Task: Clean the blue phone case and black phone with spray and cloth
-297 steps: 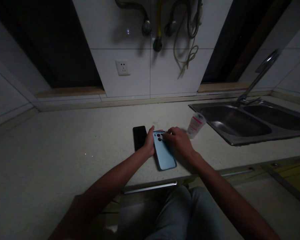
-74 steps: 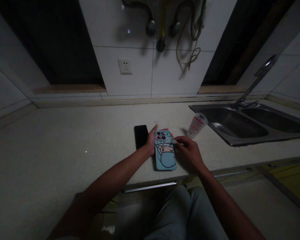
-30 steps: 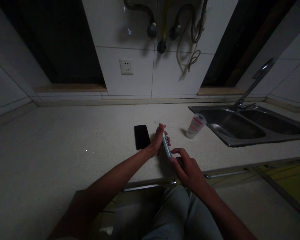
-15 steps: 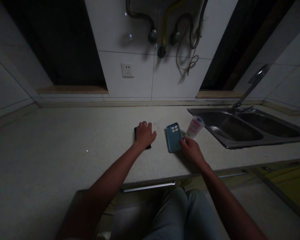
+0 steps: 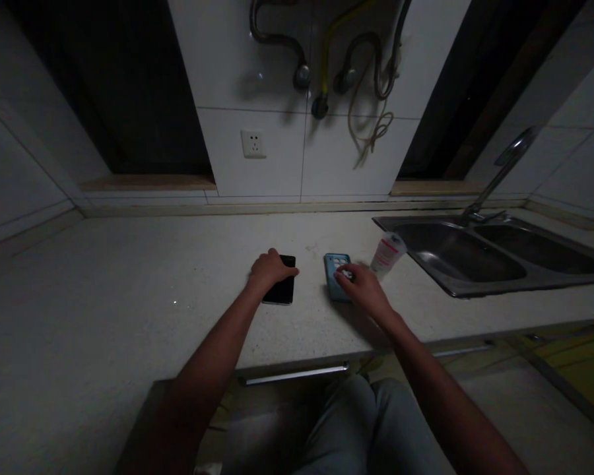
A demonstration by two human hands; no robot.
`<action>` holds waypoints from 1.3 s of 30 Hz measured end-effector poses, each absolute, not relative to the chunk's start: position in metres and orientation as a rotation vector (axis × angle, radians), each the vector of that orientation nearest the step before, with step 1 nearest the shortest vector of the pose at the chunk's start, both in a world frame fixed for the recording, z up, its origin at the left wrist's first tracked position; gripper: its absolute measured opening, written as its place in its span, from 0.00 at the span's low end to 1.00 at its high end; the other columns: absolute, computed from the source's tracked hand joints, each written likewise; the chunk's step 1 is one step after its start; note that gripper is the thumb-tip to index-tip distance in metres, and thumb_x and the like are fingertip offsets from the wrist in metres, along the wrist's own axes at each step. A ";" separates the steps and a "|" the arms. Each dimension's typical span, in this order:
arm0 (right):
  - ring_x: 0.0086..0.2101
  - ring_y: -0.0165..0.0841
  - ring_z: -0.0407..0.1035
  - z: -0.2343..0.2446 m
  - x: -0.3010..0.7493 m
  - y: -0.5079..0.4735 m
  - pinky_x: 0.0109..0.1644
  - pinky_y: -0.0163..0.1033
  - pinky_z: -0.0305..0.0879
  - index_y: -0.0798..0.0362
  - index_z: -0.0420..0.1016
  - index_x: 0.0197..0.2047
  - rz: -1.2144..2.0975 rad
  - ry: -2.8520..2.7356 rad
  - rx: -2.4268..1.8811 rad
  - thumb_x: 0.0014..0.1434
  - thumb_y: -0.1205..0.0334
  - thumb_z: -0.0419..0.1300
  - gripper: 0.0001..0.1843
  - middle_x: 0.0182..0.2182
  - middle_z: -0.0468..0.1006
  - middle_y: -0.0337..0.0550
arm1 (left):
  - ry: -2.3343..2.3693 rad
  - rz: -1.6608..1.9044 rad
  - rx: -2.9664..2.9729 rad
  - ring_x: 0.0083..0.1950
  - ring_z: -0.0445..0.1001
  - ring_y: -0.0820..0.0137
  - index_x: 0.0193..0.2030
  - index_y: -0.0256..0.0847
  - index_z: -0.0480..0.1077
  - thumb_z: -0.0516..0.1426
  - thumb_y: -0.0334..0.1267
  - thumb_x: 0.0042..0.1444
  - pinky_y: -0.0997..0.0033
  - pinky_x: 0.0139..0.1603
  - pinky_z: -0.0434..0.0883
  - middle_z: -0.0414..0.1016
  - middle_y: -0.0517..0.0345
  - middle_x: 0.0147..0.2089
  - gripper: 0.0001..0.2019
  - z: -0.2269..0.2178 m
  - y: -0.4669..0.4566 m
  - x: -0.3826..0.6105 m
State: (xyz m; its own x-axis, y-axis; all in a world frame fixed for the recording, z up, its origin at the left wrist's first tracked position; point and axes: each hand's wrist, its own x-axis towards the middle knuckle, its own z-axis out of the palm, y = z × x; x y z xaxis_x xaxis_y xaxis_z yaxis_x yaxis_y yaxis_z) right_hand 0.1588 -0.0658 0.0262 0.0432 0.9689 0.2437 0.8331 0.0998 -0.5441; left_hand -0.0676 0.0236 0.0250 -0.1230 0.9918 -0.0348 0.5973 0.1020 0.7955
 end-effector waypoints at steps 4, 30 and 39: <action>0.39 0.39 0.75 0.024 0.138 -0.050 0.42 0.39 0.64 0.54 0.80 0.44 0.404 -1.869 -1.631 0.63 0.53 0.57 0.16 0.40 0.83 0.48 | 1.759 0.819 1.575 0.60 0.69 0.38 0.37 0.43 0.64 0.75 0.37 0.23 0.52 0.53 0.66 0.76 0.32 0.50 0.33 0.026 0.024 -0.068; 0.35 0.36 0.72 -0.001 0.119 -0.013 0.39 0.39 0.67 0.53 0.76 0.44 0.653 -1.540 -1.340 0.61 0.45 0.53 0.22 0.34 0.79 0.43 | 0.531 0.902 0.498 0.51 0.78 0.47 0.57 0.31 0.71 0.41 0.66 0.63 0.43 0.57 0.69 0.79 0.35 0.48 0.39 0.024 0.003 -0.035; 0.22 0.28 0.66 0.005 0.133 0.000 0.22 0.31 0.61 0.50 0.64 0.53 0.875 -0.946 -1.248 0.58 0.39 0.57 0.28 0.29 0.73 0.35 | 0.446 0.797 0.443 0.53 0.77 0.45 0.63 0.33 0.65 0.39 0.67 0.62 0.36 0.55 0.67 0.77 0.32 0.52 0.41 0.014 0.001 -0.037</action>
State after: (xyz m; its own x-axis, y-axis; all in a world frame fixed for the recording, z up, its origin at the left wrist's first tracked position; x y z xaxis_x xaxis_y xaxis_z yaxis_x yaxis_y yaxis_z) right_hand 0.1326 0.0002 0.0054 0.3698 0.9237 0.1001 -0.0276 0.1186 -0.9926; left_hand -0.0367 0.0009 0.0142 0.6175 0.7577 -0.2112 -0.5764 0.6186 0.5339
